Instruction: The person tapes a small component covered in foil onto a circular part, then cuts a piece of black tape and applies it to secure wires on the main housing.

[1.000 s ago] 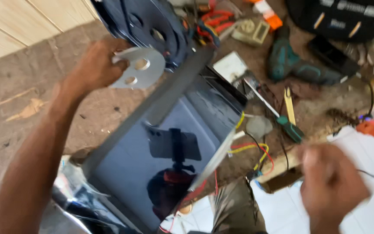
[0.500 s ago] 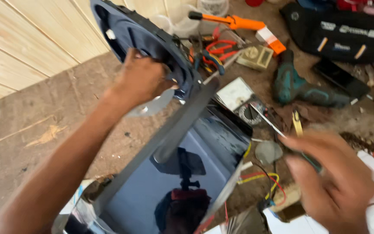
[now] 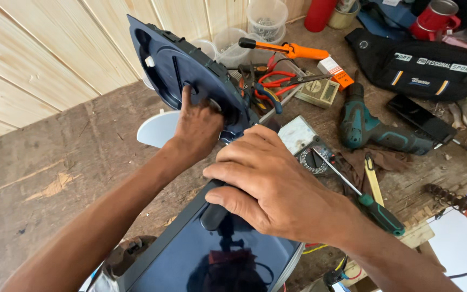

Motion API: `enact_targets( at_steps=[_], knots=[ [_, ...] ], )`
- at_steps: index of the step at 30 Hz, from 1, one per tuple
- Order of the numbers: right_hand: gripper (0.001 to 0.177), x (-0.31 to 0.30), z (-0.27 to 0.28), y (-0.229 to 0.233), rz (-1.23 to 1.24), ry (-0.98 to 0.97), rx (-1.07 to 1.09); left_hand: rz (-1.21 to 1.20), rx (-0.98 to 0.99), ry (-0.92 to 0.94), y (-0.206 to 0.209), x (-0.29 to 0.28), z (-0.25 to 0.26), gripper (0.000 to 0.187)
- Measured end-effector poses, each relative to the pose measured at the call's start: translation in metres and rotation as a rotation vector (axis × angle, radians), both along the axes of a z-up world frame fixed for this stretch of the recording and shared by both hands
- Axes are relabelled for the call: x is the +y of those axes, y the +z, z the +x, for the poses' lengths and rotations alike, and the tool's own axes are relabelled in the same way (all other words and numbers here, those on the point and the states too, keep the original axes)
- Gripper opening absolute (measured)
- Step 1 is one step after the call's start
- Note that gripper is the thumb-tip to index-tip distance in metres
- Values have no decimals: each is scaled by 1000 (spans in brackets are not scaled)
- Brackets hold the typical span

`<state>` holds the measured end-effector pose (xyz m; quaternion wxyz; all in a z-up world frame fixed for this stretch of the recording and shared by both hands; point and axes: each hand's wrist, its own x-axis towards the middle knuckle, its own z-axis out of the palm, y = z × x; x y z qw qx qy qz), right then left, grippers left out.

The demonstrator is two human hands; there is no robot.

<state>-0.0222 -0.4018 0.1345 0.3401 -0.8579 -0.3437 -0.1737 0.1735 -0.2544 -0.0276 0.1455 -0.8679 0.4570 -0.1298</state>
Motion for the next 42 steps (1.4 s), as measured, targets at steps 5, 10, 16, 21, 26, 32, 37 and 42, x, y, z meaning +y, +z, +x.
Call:
enact_targets(
  at_steps=[5, 10, 16, 21, 26, 32, 37, 42],
  knots=[
    [30, 2, -4, 0, -21, -19, 1, -73, 122, 124, 5, -7, -15, 17],
    [29, 3, -3, -1, -13, -30, -10, -37, 164, 167, 13, -12, -12, 25],
    [30, 3, -5, 0, -4, -41, 2, 118, 357, 371, 29, -24, -22, 21],
    [30, 4, -7, 0, -20, -50, -31, -115, 304, 420, 11, -21, -15, 20],
    [28, 3, -6, -1, -24, -53, -22, -279, 229, 298, -4, -10, -16, 19],
    [29, 4, -7, 0, -40, -64, -16, -375, 54, 129, -9, -3, -16, 19],
    [33, 2, -7, -5, -47, -73, -28, -436, -71, 56, -8, 2, -14, 13],
    [35, 5, -6, -7, -89, -73, -54, -260, -164, 92, -8, 17, -19, 8]
  ],
)
